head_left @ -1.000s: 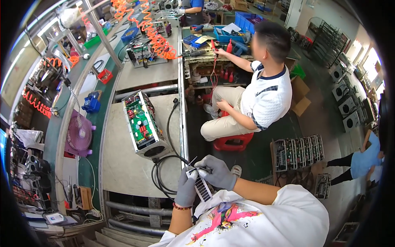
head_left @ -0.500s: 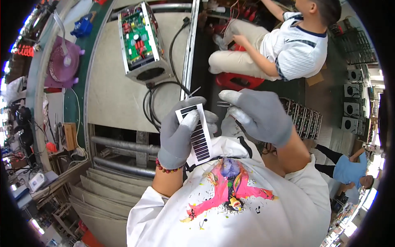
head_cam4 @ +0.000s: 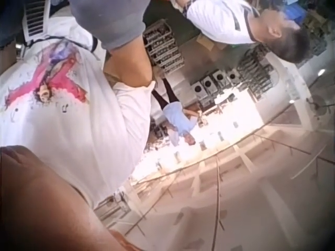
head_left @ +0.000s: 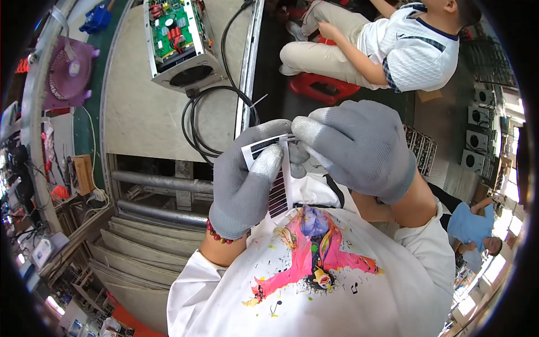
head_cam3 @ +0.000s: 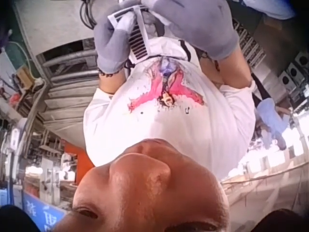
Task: Assemble and inspect the internal electronic components of an inverter unit on a production line.
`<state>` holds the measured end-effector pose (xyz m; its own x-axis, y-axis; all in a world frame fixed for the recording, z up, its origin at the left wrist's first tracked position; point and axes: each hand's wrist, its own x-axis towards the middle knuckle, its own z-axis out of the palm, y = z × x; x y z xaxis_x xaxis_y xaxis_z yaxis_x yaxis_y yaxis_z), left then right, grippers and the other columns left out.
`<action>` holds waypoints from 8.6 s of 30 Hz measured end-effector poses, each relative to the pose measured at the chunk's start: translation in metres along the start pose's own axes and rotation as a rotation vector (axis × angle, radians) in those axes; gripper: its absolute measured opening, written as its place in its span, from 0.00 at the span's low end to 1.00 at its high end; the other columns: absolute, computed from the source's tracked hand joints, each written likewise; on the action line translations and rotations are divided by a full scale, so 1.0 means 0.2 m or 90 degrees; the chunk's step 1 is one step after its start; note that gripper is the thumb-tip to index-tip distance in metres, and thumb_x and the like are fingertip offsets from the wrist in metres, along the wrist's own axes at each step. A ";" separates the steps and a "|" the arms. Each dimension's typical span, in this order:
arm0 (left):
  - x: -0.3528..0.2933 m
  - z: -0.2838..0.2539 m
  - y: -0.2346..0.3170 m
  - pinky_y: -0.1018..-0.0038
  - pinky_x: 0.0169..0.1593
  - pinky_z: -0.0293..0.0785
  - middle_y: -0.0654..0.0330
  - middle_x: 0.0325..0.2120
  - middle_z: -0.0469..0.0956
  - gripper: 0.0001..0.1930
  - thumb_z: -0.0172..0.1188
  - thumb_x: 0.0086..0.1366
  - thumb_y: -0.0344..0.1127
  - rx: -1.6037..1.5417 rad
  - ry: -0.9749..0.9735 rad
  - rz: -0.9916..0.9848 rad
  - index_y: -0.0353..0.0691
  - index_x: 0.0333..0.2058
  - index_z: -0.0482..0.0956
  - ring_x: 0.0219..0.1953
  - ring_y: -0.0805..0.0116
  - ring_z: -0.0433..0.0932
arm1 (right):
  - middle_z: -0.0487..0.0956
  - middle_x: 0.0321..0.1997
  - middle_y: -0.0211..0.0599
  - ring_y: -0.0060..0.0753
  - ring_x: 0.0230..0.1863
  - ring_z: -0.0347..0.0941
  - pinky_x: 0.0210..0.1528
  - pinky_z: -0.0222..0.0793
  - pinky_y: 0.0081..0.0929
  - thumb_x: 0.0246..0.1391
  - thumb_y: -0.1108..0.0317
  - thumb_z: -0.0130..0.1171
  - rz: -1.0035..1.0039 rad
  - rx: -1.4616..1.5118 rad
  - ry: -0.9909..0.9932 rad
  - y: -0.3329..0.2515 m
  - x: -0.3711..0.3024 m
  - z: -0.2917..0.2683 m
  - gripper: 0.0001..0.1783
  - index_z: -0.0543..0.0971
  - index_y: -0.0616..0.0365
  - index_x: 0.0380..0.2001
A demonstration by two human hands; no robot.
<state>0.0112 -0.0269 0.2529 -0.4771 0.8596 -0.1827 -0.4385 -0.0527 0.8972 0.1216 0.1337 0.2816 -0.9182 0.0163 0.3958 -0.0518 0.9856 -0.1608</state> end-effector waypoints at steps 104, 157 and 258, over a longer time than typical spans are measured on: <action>0.75 -1.08 -0.47 0.90 0.27 0.62 0.65 0.33 0.73 0.25 0.69 0.49 0.27 0.319 0.436 0.427 0.39 0.47 0.71 0.24 0.86 0.64 | 0.77 0.28 0.42 0.47 0.27 0.75 0.30 0.72 0.34 0.45 0.72 0.57 -0.290 0.322 0.232 0.25 0.82 1.14 0.04 0.77 0.60 0.25; 0.76 -1.07 -0.47 0.84 0.37 0.69 0.64 0.36 0.74 0.25 0.71 0.51 0.36 0.347 0.467 0.420 0.39 0.46 0.71 0.33 0.80 0.70 | 0.78 0.27 0.43 0.47 0.27 0.76 0.30 0.72 0.32 0.44 0.74 0.57 -0.290 0.304 0.284 0.27 0.80 1.18 0.03 0.77 0.62 0.23; 0.36 -0.74 -0.36 0.78 0.31 0.68 0.65 0.22 0.70 0.12 0.56 0.60 0.40 -0.349 0.991 0.018 0.37 0.36 0.73 0.23 0.73 0.67 | 0.75 0.30 0.29 0.19 0.30 0.70 0.32 0.68 0.22 0.49 0.76 0.49 0.627 0.716 -0.085 1.80 0.50 1.76 0.09 0.75 0.62 0.35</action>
<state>-0.1050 -0.0370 0.1160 -0.5985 -0.4307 -0.6755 -0.4548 -0.5114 0.7291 -0.1259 0.4320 -0.0545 -0.7888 0.5019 -0.3548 0.3818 -0.0522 -0.9228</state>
